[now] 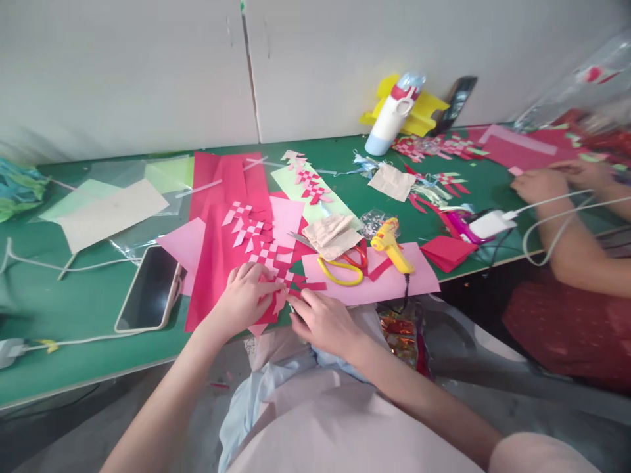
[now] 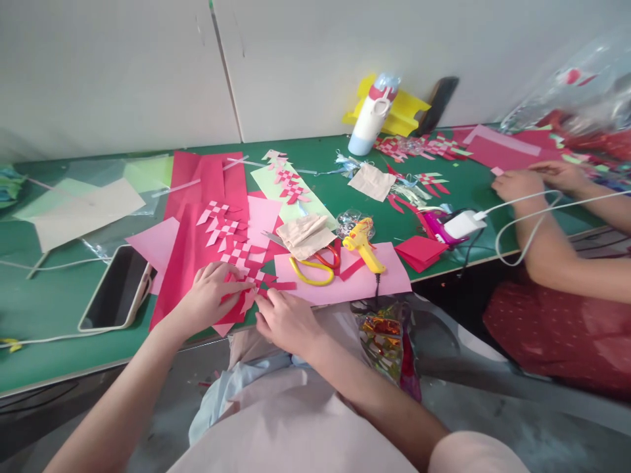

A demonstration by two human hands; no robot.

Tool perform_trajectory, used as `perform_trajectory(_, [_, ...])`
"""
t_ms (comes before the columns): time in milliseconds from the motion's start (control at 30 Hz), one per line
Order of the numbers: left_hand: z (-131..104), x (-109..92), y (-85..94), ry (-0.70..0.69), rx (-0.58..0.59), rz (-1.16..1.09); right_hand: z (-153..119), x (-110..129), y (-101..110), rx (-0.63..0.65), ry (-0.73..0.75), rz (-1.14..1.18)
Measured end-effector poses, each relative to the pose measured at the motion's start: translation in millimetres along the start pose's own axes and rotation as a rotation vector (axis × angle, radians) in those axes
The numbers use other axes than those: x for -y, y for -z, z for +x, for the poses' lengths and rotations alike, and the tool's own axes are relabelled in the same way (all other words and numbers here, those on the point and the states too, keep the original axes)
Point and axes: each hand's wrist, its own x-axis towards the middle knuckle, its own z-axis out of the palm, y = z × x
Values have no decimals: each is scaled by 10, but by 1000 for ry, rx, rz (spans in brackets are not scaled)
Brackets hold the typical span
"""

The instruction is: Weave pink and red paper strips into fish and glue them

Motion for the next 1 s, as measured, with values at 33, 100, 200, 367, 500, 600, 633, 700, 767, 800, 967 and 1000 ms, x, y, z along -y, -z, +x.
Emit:
perform_trajectory(33, [3,20,23,15,-16,-47,-8,-5,11,-19,11,8])
perform_trajectory(100, [-21,63,108,62,-97,-142,-29,-17,51,-77,30,25])
perform_trajectory(200, [-139,106,268,240,-295,-203,-68,-51,136,-168,0,45])
perform_trajectory(367, [-379,9,288,367,-314,-167,-136,-131,198,-159,14,28])
perform_trajectory(500, [-411,-184,120,287,-261,-143,-205,-166,175,-82,53,-18])
perform_trajectory(600, [-342,-337,18,150,-212,-134,-267,-174,164,-37,104,-88])
perform_trajectory(633, [-311,-382,-9,104,-182,-127,-287,-174,161,-28,119,-110])
perform_trajectory(700, [-254,-458,-56,52,-116,-90,-320,-171,153,-14,131,-141])
perform_trajectory(767, [-215,-511,-94,46,-62,-38,-346,-165,141,-4,124,-155])
perform_trajectory(800, [-205,-527,-110,51,-45,-15,-358,-162,134,3,122,-156])
perform_trajectory(967, [-212,-553,-152,64,-41,44,-434,-159,106,0,143,-109])
perform_trajectory(1000, [-215,-554,-154,65,-42,45,-450,-164,107,-14,147,-88])
